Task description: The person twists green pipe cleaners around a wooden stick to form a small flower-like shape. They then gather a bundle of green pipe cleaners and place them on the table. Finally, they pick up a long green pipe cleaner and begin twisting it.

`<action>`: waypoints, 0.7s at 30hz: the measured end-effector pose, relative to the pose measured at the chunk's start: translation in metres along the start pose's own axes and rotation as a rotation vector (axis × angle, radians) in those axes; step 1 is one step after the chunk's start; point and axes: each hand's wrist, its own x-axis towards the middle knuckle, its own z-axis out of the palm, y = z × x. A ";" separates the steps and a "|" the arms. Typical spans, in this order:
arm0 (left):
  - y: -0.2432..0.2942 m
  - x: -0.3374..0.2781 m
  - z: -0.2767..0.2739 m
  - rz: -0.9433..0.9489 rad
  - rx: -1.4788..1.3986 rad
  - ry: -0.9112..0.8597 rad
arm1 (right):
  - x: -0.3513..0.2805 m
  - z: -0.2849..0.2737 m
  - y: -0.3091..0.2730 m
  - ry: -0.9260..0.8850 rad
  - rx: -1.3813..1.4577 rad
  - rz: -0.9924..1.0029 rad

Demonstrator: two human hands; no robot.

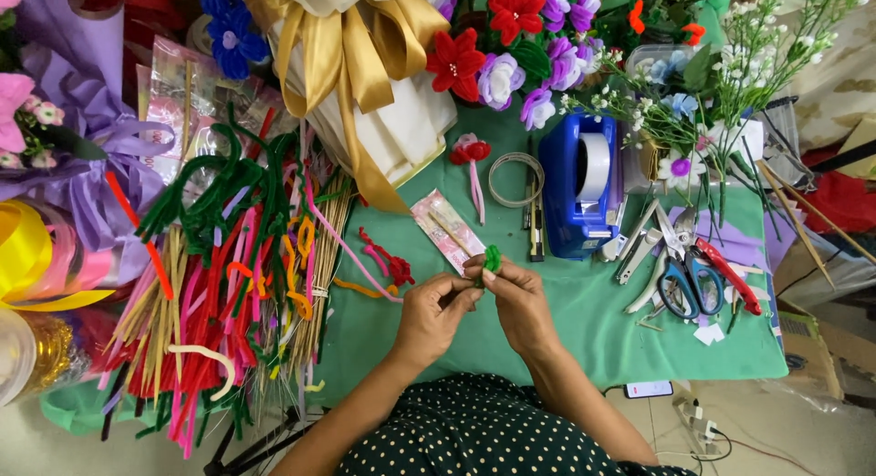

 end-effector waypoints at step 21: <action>-0.019 -0.003 -0.001 -0.157 -0.380 -0.055 | -0.009 0.009 -0.013 -0.022 0.128 0.021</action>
